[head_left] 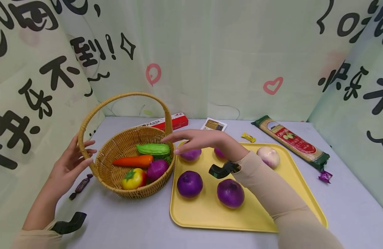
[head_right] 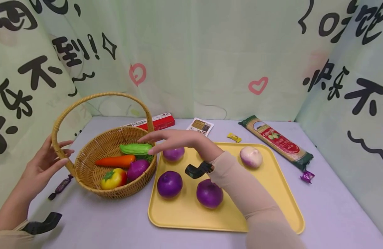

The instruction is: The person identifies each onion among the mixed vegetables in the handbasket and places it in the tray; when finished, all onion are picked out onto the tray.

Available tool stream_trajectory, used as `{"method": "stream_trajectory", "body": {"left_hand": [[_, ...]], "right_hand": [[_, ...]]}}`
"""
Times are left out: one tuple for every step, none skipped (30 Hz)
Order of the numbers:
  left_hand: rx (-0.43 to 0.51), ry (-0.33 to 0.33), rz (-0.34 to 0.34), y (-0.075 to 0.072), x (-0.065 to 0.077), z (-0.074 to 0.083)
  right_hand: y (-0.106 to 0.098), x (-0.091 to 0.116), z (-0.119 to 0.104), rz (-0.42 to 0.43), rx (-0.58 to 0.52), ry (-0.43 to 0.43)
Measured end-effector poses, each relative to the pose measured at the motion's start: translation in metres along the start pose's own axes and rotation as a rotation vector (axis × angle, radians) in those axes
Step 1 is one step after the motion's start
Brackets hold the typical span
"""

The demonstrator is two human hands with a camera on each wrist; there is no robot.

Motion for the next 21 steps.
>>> {"method": "stream_trajectory", "body": {"left_hand": [[0.000,0.000,0.001,0.000,0.000,0.000],[0.000,0.000,0.001,0.000,0.000,0.000],[0.004,0.005,0.001,0.000,0.000,0.000],[0.006,0.010,0.000,0.000,0.000,0.000],[0.010,0.014,0.000,0.000,0.000,0.000],[0.012,0.019,-0.001,0.000,0.000,0.000],[0.016,0.023,-0.001,0.000,0.000,0.000],[0.017,0.023,-0.001,0.000,0.000,0.000],[0.019,0.025,-0.001,0.000,0.000,0.000],[0.018,0.027,-0.001,0.000,0.000,0.001],[0.019,0.029,-0.001,0.000,0.000,0.001],[0.020,0.032,-0.001,0.000,0.000,0.001],[0.020,0.033,0.000,0.000,0.000,0.001],[0.021,0.035,0.000,0.000,0.000,0.001],[0.022,0.041,0.000,0.000,0.000,0.002],[0.025,0.043,-0.001,0.000,0.000,0.002],[0.027,0.043,-0.002,0.000,-0.001,0.002],[0.033,0.043,-0.003,0.000,-0.001,0.002],[0.036,0.044,-0.004,0.000,-0.001,0.002],[0.047,0.046,-0.005,0.000,-0.001,0.002],[0.059,0.048,-0.005,-0.001,-0.001,0.002]], "right_hand": [[0.001,-0.003,-0.002,-0.002,0.012,-0.002],[0.002,-0.007,-0.004,-0.004,0.022,0.000],[0.003,-0.010,-0.006,-0.007,0.025,0.000],[0.004,-0.014,-0.007,-0.011,0.028,0.006],[0.006,-0.017,-0.008,-0.019,0.024,0.005],[0.007,-0.021,-0.009,-0.027,0.016,0.003],[0.009,-0.024,-0.010,-0.034,0.008,0.001],[0.011,-0.028,-0.010,-0.043,-0.008,0.003],[0.013,-0.033,-0.009,-0.052,-0.022,0.004],[0.015,-0.037,-0.009,-0.060,-0.036,0.008],[0.017,-0.042,-0.008,-0.069,-0.047,0.015],[0.019,-0.047,-0.007,-0.074,-0.054,0.022],[0.022,-0.052,-0.007,-0.081,-0.060,0.029],[0.024,-0.056,-0.006,-0.088,-0.065,0.040],[0.026,-0.060,-0.006,-0.093,-0.063,0.048],[0.027,-0.063,-0.006,-0.097,-0.058,0.061],[0.029,-0.066,-0.006,-0.101,-0.056,0.073],[0.030,-0.068,-0.006,-0.106,-0.058,0.084],[0.032,-0.070,-0.006,-0.112,-0.060,0.096],[0.033,-0.073,-0.006,-0.119,-0.062,0.116],[0.034,-0.075,-0.005,-0.124,-0.062,0.132]]}}
Point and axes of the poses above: each hand's wrist, its own x-axis away from the middle knuckle, its own y-axis out of the palm, z = x × y, the point moved 8 cm from there along -x, towards the middle knuckle, and after that the axes turned 12 degrees about y, right-handed, at the moved point
